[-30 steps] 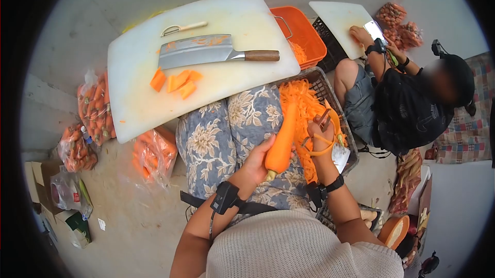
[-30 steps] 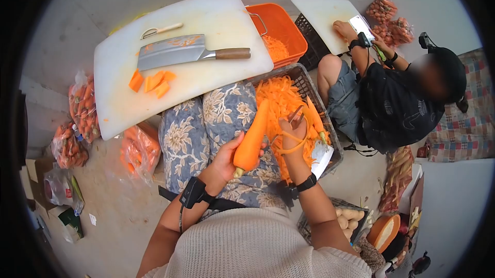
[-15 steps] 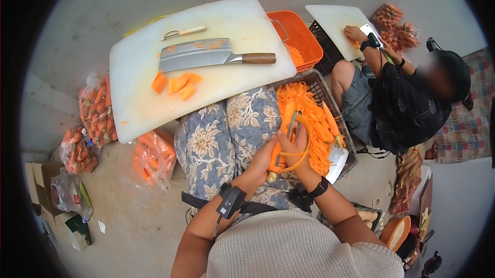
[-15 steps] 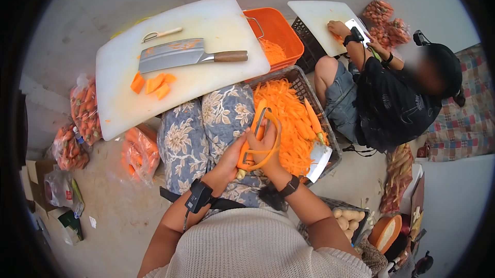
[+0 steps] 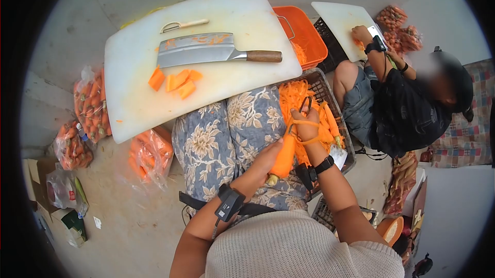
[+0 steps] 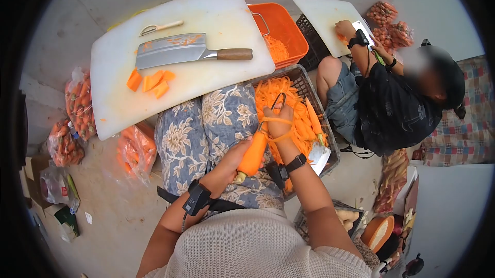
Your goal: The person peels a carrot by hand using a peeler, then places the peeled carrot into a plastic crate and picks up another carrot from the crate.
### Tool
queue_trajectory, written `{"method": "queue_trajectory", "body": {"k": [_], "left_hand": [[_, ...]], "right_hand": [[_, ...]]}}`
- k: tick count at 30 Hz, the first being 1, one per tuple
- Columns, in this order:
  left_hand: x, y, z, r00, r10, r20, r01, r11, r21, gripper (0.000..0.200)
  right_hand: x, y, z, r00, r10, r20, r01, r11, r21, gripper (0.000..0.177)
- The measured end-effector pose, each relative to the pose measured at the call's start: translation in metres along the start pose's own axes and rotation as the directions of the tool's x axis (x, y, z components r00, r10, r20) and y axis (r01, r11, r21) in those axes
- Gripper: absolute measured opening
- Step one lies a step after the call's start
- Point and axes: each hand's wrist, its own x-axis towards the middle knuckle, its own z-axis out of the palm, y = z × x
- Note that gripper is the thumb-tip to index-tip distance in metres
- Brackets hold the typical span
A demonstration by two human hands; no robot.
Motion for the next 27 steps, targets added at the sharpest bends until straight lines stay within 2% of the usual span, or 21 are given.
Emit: {"method": "queue_trajectory", "body": {"k": [4,6,7,8,10,14,16,20,22,23,24,25,26,27], "left_hand": [[-0.002,0.002,0.0,1.0,-0.008,0.018,0.008,1.0,-0.007,0.044],[-0.002,0.002,-0.001,0.999,-0.033,0.029,0.033,0.999,0.016,0.044],[-0.002,0.003,-0.001,0.999,-0.034,0.026,0.033,0.999,0.012,0.044],[-0.002,0.003,-0.001,0.999,-0.035,0.025,0.034,0.999,0.007,0.044],[-0.003,0.004,0.0,0.999,-0.039,0.024,0.039,0.999,0.002,0.043],[-0.003,0.006,0.001,0.998,-0.055,0.028,0.055,0.998,-0.004,0.043],[-0.003,0.006,0.0,0.998,-0.052,0.023,0.052,0.999,-0.008,0.043],[-0.004,0.006,0.0,0.997,-0.061,0.036,0.062,0.998,-0.026,0.043],[-0.003,0.003,-0.002,0.996,-0.063,0.056,0.064,0.998,-0.024,0.043],[-0.001,-0.004,-0.005,0.999,-0.007,0.042,0.006,1.0,0.015,0.043],[0.0,-0.007,-0.008,0.998,0.05,0.029,-0.052,0.997,0.052,0.044],[-0.001,-0.003,-0.008,0.998,0.056,0.024,-0.057,0.997,0.05,0.044],[-0.005,0.003,-0.008,0.999,-0.004,0.053,0.002,0.999,0.039,0.045],[-0.007,0.005,-0.009,0.994,-0.066,0.083,0.063,0.998,0.03,0.045]], "right_hand": [[0.02,0.01,-0.001,0.997,0.067,0.025,-0.069,0.995,0.073,0.023],[0.027,-0.006,-0.009,0.913,0.356,0.199,-0.385,0.914,0.126,0.04],[0.024,-0.017,-0.009,0.936,0.332,0.113,-0.338,0.941,0.036,0.039],[0.023,-0.019,-0.007,0.936,0.333,0.118,-0.339,0.94,0.033,0.039],[0.024,-0.02,-0.005,0.92,0.368,0.131,-0.387,0.908,0.163,0.025],[0.033,-0.014,-0.004,0.905,0.4,0.144,-0.422,0.884,0.199,0.025],[0.035,-0.03,-0.01,0.893,0.42,0.163,-0.44,0.89,0.118,0.023],[0.042,0.017,0.003,0.899,0.424,0.11,-0.429,0.903,0.027,0.026],[0.045,0.036,0.007,0.917,0.399,0.024,-0.389,0.877,0.281,0.023],[0.052,0.039,-0.001,0.85,0.52,0.082,-0.507,0.85,-0.141,0.021],[0.048,0.052,-0.002,0.852,0.517,0.084,-0.504,0.853,-0.136,0.021],[0.035,0.077,0.0,0.785,0.586,0.203,-0.614,0.78,0.121,0.019],[0.019,0.093,-0.001,0.711,0.615,0.34,-0.703,0.624,0.342,0.017],[0.004,0.089,-0.008,0.707,0.617,0.347,-0.707,0.622,0.336,0.017]]}}
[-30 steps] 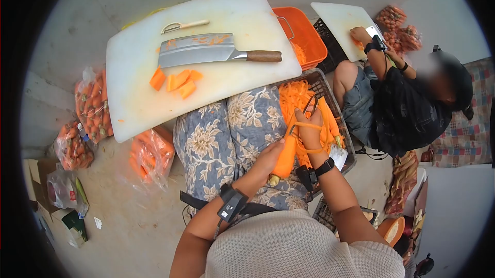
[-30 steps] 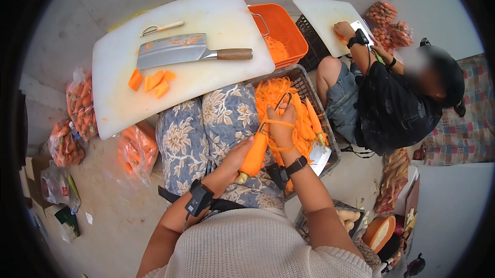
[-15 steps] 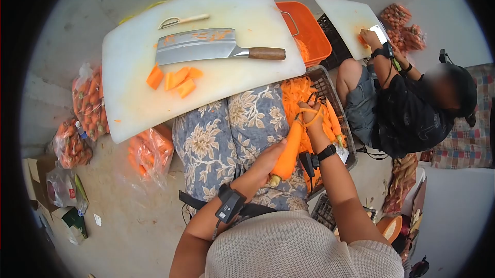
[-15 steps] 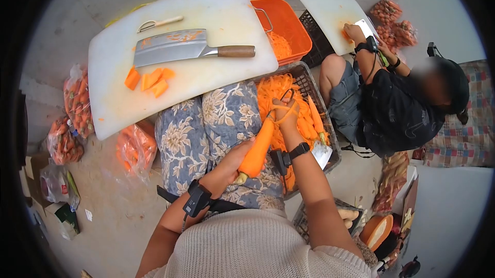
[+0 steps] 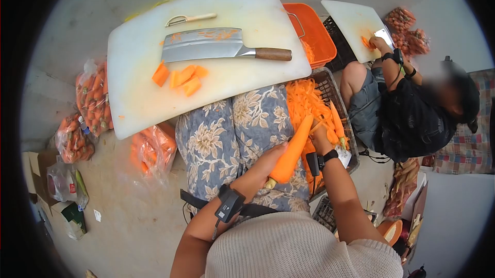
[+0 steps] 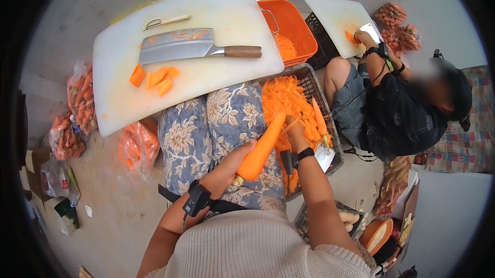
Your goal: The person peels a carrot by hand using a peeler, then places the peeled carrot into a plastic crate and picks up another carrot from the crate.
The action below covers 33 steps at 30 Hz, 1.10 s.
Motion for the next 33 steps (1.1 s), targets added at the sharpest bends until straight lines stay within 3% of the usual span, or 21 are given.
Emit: {"method": "queue_trajectory", "body": {"k": [2,3,5,7,9,10,12,13,15,16,19,20,21,23,25,27,33], "left_hand": [[0.003,0.0,-0.007,0.999,-0.021,0.038,0.023,0.998,-0.064,0.046],[0.005,-0.002,-0.009,0.996,-0.041,0.082,0.051,0.991,-0.123,0.046],[0.006,-0.003,-0.008,0.995,-0.028,0.098,0.041,0.991,-0.129,0.047],[0.006,-0.005,-0.007,0.993,-0.017,0.116,0.032,0.991,-0.129,0.047],[0.007,-0.007,-0.006,0.995,0.007,0.097,0.006,0.991,-0.134,0.048],[0.007,-0.007,-0.004,0.995,0.005,0.102,0.008,0.992,-0.126,0.048],[0.007,-0.007,-0.002,0.998,-0.002,0.066,0.013,0.987,-0.159,0.047],[0.005,-0.007,0.001,0.998,0.003,0.067,0.008,0.988,-0.154,0.047],[0.002,-0.007,0.007,0.997,0.024,-0.07,-0.034,0.989,-0.144,0.046],[0.004,-0.01,0.006,0.997,0.03,-0.071,-0.04,0.989,-0.141,0.046],[0.011,-0.018,0.002,0.995,0.078,-0.055,-0.088,0.974,-0.211,0.042],[0.012,-0.017,0.004,0.993,0.103,-0.063,-0.114,0.973,-0.2,0.041],[0.012,-0.018,0.005,0.989,0.128,-0.07,-0.139,0.972,-0.189,0.039],[0.018,-0.022,0.001,0.984,0.162,-0.069,-0.172,0.969,-0.179,0.038],[0.018,-0.021,0.002,0.979,0.194,-0.066,-0.203,0.965,-0.169,0.037],[0.013,-0.018,0.006,0.975,0.203,-0.095,-0.208,0.977,-0.045,0.036],[0.021,-0.018,-0.001,0.973,0.214,-0.092,-0.211,0.977,0.036,0.033]], "right_hand": [[-0.037,-0.005,-0.004,0.967,0.245,0.065,-0.253,0.95,0.18,0.013],[-0.052,-0.008,-0.002,0.967,0.247,0.064,-0.255,0.949,0.183,0.013],[-0.078,-0.018,0.0,0.987,0.152,-0.044,-0.146,0.982,0.121,0.011],[-0.101,-0.037,-0.003,0.986,0.167,0.012,-0.167,0.976,0.14,0.014],[-0.13,-0.06,0.008,0.998,-0.048,-0.05,0.059,0.963,0.265,0.025],[-0.138,-0.065,0.01,0.997,-0.051,-0.055,0.065,0.961,0.27,0.025],[-0.153,-0.073,0.014,0.953,-0.302,0.015,0.294,0.938,0.184,0.038],[-0.167,-0.083,0.019,0.951,-0.307,0.016,0.299,0.936,0.188,0.038],[-0.196,-0.1,0.034,0.839,-0.537,0.091,0.543,0.836,-0.071,0.044],[-0.204,-0.099,0.042,0.829,-0.556,0.069,0.559,0.827,-0.057,0.034],[-0.203,-0.084,0.053,0.766,-0.623,0.158,0.631,0.776,-0.002,0.038],[-0.194,-0.07,0.054,0.709,-0.691,0.141,0.705,0.689,-0.169,0.041],[-0.196,-0.072,0.056,0.708,-0.693,0.14,0.706,0.688,-0.167,0.041],[-0.202,-0.077,0.059,0.683,-0.712,0.162,0.717,0.611,-0.336,0.044],[-0.189,-0.068,0.057,0.702,-0.695,0.158,0.699,0.629,-0.339,0.043],[-0.182,-0.066,0.055,0.719,-0.678,0.151,0.681,0.645,-0.347,0.043],[-0.169,-0.071,0.063,0.599,-0.794,0.102,0.743,0.503,-0.442,0.032]]}}
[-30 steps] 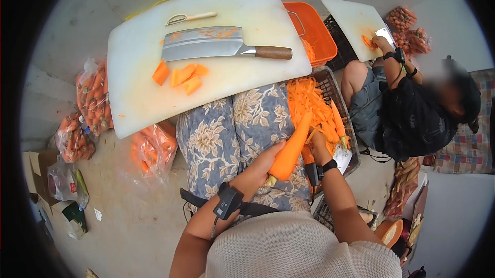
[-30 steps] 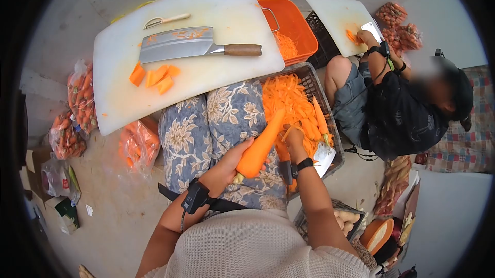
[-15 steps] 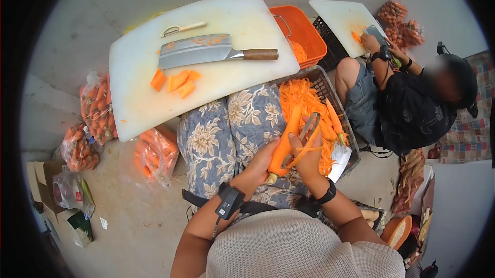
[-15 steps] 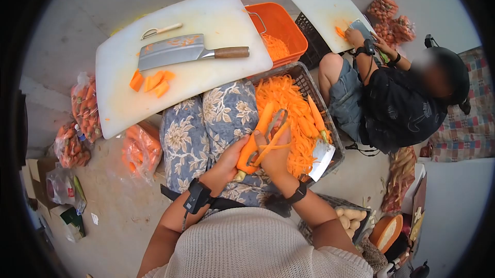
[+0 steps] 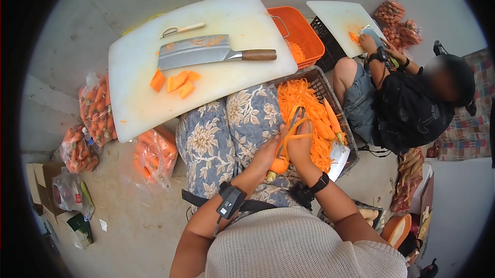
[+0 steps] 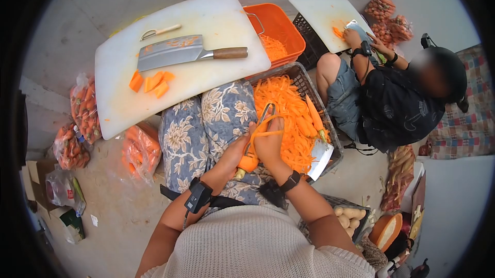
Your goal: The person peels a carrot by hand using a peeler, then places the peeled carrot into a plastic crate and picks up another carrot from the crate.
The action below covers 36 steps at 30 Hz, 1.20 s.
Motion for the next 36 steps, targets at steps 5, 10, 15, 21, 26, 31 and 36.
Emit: {"method": "queue_trajectory", "body": {"k": [5,10,15,21,26,31,36], "left_hand": [[-0.003,0.006,0.006,1.0,-0.009,-0.016,0.008,0.999,-0.042,0.033],[-0.007,0.009,0.008,0.997,-0.069,-0.031,0.07,0.996,0.046,0.035],[-0.009,0.012,0.01,0.997,-0.074,-0.007,0.075,0.997,0.021,0.037],[-0.01,0.013,0.01,0.996,-0.093,0.002,0.093,0.995,0.04,0.039],[-0.01,0.011,0.01,0.996,-0.092,-0.004,0.092,0.996,0.02,0.04],[-0.01,0.013,0.01,0.992,-0.125,-0.011,0.125,0.992,0.014,0.04],[-0.009,0.014,0.008,0.99,-0.142,0.027,0.142,0.99,-0.022,0.039]], "right_hand": [[0.009,0.009,0.005,0.999,0.033,0.01,-0.033,0.999,-0.029,0.034],[0.029,0.043,0.011,0.987,0.161,-0.015,-0.161,0.987,-0.021,0.029],[0.037,0.055,0.017,0.989,0.142,-0.033,-0.144,0.987,-0.068,0.027],[0.056,0.075,0.018,0.919,0.389,0.066,-0.392,0.92,0.026,0.03],[0.067,0.085,0.016,0.905,0.388,0.176,-0.404,0.912,0.069,0.023],[0.072,0.136,0.023,0.979,-0.041,0.202,0.116,0.92,-0.374,0.015],[0.084,0.113,0.022,0.812,0.503,0.295,-0.527,0.85,0.0,0.018]]}}
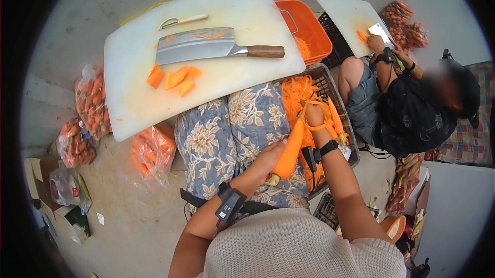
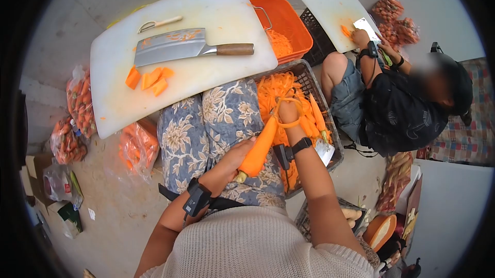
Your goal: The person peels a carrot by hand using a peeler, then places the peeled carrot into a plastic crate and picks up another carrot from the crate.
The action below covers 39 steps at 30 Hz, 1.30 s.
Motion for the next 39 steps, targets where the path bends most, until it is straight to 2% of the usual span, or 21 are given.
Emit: {"method": "queue_trajectory", "body": {"k": [1,3,4,6,7,9,11,13,14,17,19,21,23,24,26,27,31,32,33,37,39], "left_hand": [[0.0,0.0,0.0,1.0,-0.002,0.0,0.002,1.0,0.0,0.039],[0.0,0.001,0.0,1.0,-0.008,0.028,0.008,1.0,-0.019,0.04],[-0.001,0.001,0.0,1.0,-0.007,0.03,0.007,1.0,-0.017,0.04],[-0.003,0.002,-0.001,1.0,-0.008,0.025,0.007,0.999,0.042,0.04],[-0.006,0.004,-0.002,1.0,-0.004,0.025,0.002,0.999,0.046,0.04],[-0.012,0.011,-0.003,0.997,-0.038,0.062,0.034,0.997,0.072,0.041],[-0.01,0.011,-0.01,0.993,-0.068,0.093,0.07,0.997,-0.019,0.043],[-0.008,0.01,-0.014,0.986,-0.1,0.13,0.113,0.989,-0.097,0.045],[-0.007,0.01,-0.014,0.986,-0.102,0.135,0.125,0.976,-0.18,0.046],[-0.002,0.006,-0.019,0.977,-0.114,0.177,0.168,0.929,-0.328,0.046],[0.0,0.005,-0.022,0.97,-0.115,0.214,0.193,0.9,-0.392,0.046],[0.001,0.003,-0.022,0.982,-0.048,0.183,0.117,0.916,-0.384,0.045],[0.0,0.002,-0.018,0.984,-0.021,0.179,0.088,0.923,-0.374,0.043],[-0.001,0.002,-0.015,0.985,0.002,0.174,0.063,0.929,-0.366,0.042],[-0.005,0.0,-0.007,0.99,0.025,0.142,0.025,0.938,-0.344,0.041],[-0.007,-0.001,-0.003,0.993,0.046,0.111,-0.008,0.946,-0.323,0.039],[-0.003,-0.008,0.002,0.997,0.071,0.018,-0.064,0.966,-0.251,0.039],[-0.004,-0.008,0.005,0.997,0.069,-0.022,-0.073,0.969,-0.236,0.04],[-0.006,-0.007,0.007,0.996,0.067,-0.062,-0.08,0.972,-0.222,0.041],[-0.001,-0.01,0.002,0.995,0.083,-0.062,-0.091,0.985,-0.145,0.043],[0.0,-0.007,0.003,0.994,0.06,-0.089,-0.073,0.984,-0.159,0.042]], "right_hand": [[0.008,0.016,0.002,1.0,0.002,-0.001,-0.002,1.0,0.0,0.018],[0.026,0.044,0.004,0.971,-0.228,0.077,0.239,0.954,-0.181,0.019],[0.029,0.048,0.002,0.97,-0.23,0.075,0.24,0.954,-0.18,0.019],[0.033,0.05,0.0,0.985,-0.133,-0.106,0.141,0.987,0.072,0.019],[0.036,0.064,-0.001,0.985,-0.137,-0.107,0.146,0.986,0.076,0.019],[0.032,0.093,0.001,0.976,0.179,-0.124,-0.157,0.973,0.168,0.017],[-0.016,0.058,-0.005,0.878,0.479,-0.017,-0.408,0.765,0.498,0.014],[-0.031,0.087,-0.015,0.831,0.497,0.249,-0.552,0.678,0.486,0.015],[-0.035,0.095,-0.016,0.831,0.497,0.248,-0.551,0.676,0.489,0.015],[-0.065,0.055,-0.017,0.805,0.593,0.014,-0.521,0.695,0.495,0.019],[-0.067,0.052,-0.022,0.813,0.581,0.031,-0.494,0.662,0.564,0.02],[-0.073,0.038,-0.026,0.826,0.562,0.049,-0.465,0.629,0.623,0.021],[-0.088,0.002,-0.027,0.947,0.319,-0.047,-0.233,0.779,0.582,0.017],[-0.092,-0.006,-0.025,0.948,0.315,-0.046,-0.231,0.779,0.583,0.017],[-0.104,-0.021,-0.019,0.999,-0.025,-0.039,0.044,0.774,0.631,0.026],[-0.119,-0.042,-0.017,0.998,-0.038,-0.048,0.059,0.799,0.599,0.035],[-0.154,-0.077,0.002,0.972,-0.231,-0.051,0.218,0.791,0.572,0.035],[-0.158,-0.076,0.005,0.927,-0.362,-0.1,0.375,0.877,0.301,0.038],[-0.159,-0.076,0.007,0.864,-0.492,-0.106,0.494,0.869,-0.001,0.042],[-0.153,-0.066,0.016,0.893,-0.443,-0.074,0.447,0.894,0.039,0.048],[-0.15,-0.065,0.015,0.85,-0.52,-0.084,0.515,0.854,-0.071,0.05]]}}
